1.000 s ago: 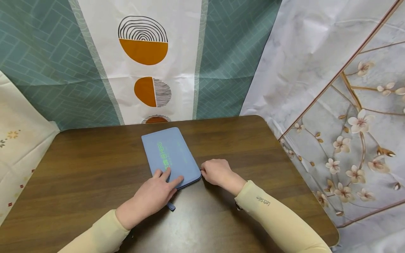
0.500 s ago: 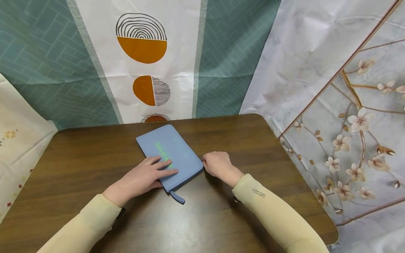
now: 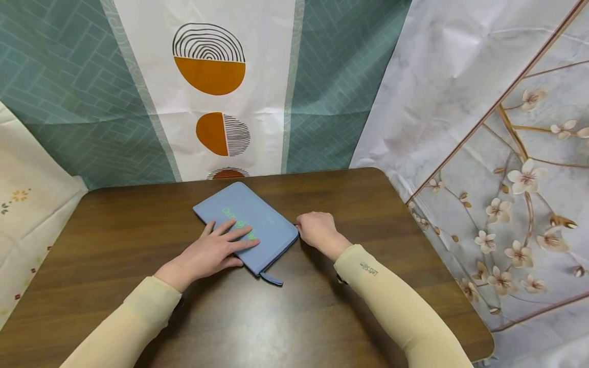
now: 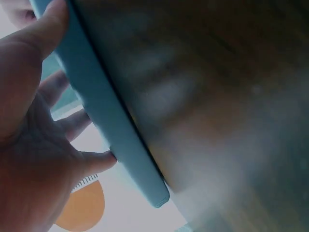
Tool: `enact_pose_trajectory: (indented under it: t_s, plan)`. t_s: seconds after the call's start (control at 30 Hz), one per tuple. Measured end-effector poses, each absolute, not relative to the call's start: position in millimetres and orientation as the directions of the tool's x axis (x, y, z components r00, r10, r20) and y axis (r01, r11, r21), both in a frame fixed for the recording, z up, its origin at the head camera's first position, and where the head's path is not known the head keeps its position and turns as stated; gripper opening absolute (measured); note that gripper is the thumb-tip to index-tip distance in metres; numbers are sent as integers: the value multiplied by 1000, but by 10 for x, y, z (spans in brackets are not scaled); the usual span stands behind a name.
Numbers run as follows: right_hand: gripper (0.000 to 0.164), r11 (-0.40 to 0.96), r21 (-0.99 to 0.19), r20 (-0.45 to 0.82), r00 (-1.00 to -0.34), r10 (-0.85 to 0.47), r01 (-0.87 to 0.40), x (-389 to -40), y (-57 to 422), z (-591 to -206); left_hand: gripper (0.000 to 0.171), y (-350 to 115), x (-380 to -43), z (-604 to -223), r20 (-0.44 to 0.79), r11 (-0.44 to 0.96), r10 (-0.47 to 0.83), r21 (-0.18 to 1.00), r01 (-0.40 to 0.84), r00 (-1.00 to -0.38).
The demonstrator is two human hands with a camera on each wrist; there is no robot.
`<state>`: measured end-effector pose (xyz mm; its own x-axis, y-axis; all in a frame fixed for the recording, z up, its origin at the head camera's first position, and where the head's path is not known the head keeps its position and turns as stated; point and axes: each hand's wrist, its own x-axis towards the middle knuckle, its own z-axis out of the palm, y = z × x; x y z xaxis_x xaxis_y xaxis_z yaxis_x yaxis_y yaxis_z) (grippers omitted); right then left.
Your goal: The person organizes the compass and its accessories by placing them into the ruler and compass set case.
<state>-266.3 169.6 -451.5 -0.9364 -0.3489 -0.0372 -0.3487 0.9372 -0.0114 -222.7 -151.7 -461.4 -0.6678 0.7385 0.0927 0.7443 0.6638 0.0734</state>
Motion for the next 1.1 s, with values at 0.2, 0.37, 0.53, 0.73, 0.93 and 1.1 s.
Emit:
enact_pose_trajectory:
  t_s: [0.2, 0.37, 0.53, 0.73, 0.93, 1.1]
  plan:
    - [26, 936, -24, -71, -933, -352, -351, -2587, 1729, -4461, 63, -1507, -2249, -4546, 58, 681, 723, 105, 725, -688]
    - [27, 937, -55, -118, -930, -348, -344, -2495, 1730, -4434, 64, -1506, -2259, -4504, 37, 683, 724, 104, 723, -689]
    - [37, 934, -86, -140, -924, -357, -348, -2385, 1661, -4451, 64, -1524, -2263, -4498, 36, 687, 718, 118, 717, -695]
    - [45, 920, -78, -125, -912, -391, -383, -2208, 1497, -4446, 63, -1516, -2230, -4509, 66, 695, 707, 122, 709, -704]
    - [45, 899, -88, -120, -892, -436, -428, -2072, 1372, -4463, 61, -1407, -2157, -4551, 86, 731, 666, 126, 671, -741]
    - [43, 893, -105, -131, -884, -448, -437, -2006, 1333, -4486, 59, -1255, -2102, -4543, 56, 783, 605, 140, 606, -794]
